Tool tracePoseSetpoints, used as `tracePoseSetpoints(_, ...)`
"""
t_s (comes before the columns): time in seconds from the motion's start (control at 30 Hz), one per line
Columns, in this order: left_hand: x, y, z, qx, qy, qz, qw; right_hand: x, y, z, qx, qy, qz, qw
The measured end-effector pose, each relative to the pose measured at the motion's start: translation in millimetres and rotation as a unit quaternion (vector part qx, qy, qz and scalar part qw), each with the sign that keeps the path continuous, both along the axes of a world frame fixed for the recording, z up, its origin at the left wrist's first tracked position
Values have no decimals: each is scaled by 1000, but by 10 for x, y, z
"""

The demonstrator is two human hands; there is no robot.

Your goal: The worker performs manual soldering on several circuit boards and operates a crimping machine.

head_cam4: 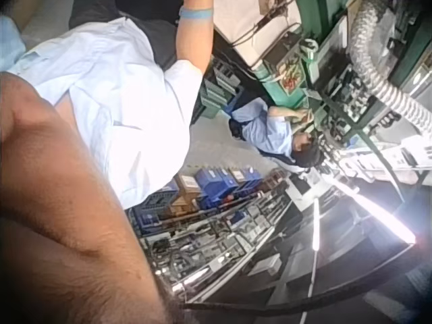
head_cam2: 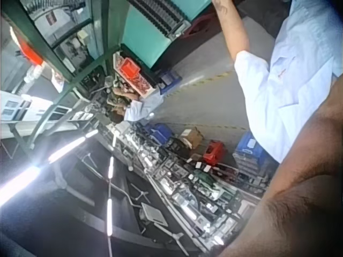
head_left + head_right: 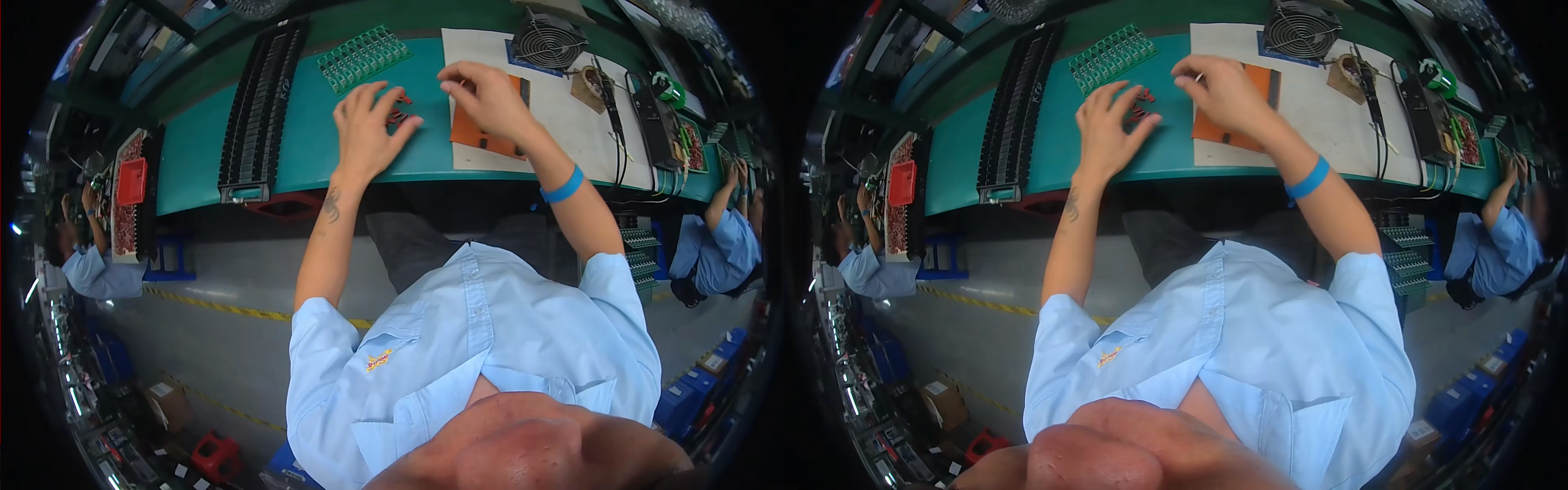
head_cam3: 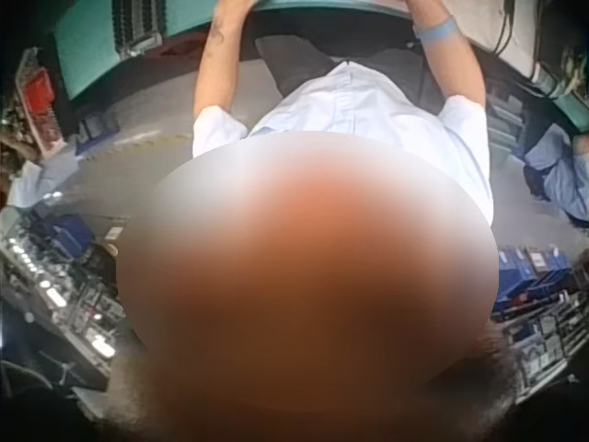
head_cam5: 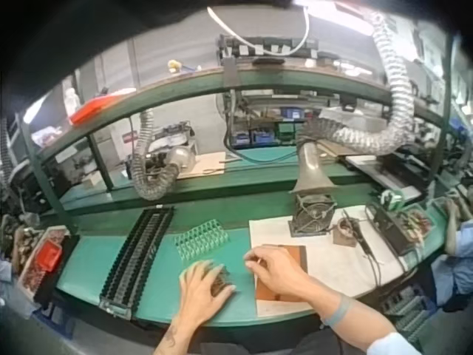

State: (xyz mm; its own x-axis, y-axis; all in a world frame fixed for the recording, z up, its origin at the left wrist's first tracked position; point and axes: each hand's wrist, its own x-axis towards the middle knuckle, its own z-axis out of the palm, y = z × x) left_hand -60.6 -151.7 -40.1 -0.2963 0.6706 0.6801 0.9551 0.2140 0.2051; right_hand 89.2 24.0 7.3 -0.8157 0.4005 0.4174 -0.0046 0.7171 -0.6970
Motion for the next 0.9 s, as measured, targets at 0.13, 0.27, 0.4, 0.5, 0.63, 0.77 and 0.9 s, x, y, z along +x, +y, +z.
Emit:
tracePoseSetpoints(0.13, -97, 244, -84, -40, 62, -54, 996, 346, -200, 16, -25, 32, 20, 999)
tracePoseSetpoints(0.27, -314, 209, -125, -103, 54, -72, 991, 804, -52, -96, -61, 15, -15, 998)
tracePoseSetpoints(0.4, -663, -47, -64, -169, 55, 6, 984, 1222, 184, -416, -133, 76, -98, 983)
tracePoseSetpoints(0.5, -842, -91, -30, -83, -36, 44, 995, 1352, 287, -659, -270, 160, -157, 936)
tracePoseSetpoints(0.63, -1158, 236, 220, -14, -156, 28, 987, 1328, 339, -766, -245, 204, -174, 932)
tracePoseSetpoints(0.77, -1762, 526, 116, -145, -169, 54, 973, 1333, 322, -771, -202, 194, -172, 944)
tracePoseSetpoints(0.9, -1968, 748, 93, -300, -125, 69, 943, 1330, 314, -753, -160, 173, -180, 955)
